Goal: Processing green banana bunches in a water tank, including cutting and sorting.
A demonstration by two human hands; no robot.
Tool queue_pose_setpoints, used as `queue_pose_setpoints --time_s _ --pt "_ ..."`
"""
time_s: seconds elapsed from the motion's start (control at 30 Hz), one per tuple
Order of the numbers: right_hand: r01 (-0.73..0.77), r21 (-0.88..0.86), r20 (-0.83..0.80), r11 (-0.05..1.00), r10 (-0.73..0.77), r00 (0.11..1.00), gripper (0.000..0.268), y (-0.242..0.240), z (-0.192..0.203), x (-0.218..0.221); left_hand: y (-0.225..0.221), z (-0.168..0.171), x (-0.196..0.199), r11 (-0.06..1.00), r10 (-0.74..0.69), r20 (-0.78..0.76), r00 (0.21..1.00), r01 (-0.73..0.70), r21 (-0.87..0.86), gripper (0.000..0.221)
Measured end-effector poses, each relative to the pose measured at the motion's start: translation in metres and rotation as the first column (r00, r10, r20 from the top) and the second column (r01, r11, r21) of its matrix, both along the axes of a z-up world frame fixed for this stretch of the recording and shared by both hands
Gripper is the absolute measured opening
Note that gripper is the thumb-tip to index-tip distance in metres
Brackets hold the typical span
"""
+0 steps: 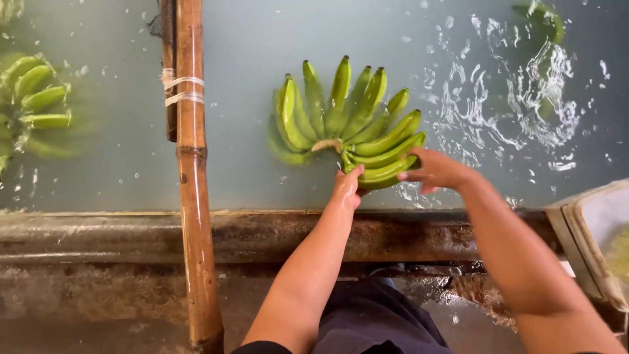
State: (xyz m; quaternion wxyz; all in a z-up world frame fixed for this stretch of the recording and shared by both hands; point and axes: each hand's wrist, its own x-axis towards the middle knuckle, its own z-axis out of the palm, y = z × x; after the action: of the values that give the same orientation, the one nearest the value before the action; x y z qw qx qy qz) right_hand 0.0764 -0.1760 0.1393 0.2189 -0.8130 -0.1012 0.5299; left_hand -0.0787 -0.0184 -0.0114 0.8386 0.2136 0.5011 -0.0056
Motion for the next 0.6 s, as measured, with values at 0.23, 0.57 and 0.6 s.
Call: queue_pose_setpoints --time_s 0.23,0.57,0.6 --pt "0.575 0.224 -0.315 0.787 -0.499 0.807 0.065 0.015 -0.05 -0.068 0.009 -0.003 0.002 0.991 0.125 -0.01 0.992 -0.125 0.046 0.064" --pt "0.278 0.408 0.288 0.87 -0.411 0.865 0.077 0.038 -0.065 -0.067 0.061 0.0 -0.004 0.936 0.263 -0.029 0.964 -0.247 0.252 0.064" --pt "0.368 0.437 0.194 0.821 -0.485 0.853 0.08 0.028 -0.057 -0.06 0.078 0.021 -0.004 0.945 0.197 -0.213 0.957 -0.127 0.302 0.064"
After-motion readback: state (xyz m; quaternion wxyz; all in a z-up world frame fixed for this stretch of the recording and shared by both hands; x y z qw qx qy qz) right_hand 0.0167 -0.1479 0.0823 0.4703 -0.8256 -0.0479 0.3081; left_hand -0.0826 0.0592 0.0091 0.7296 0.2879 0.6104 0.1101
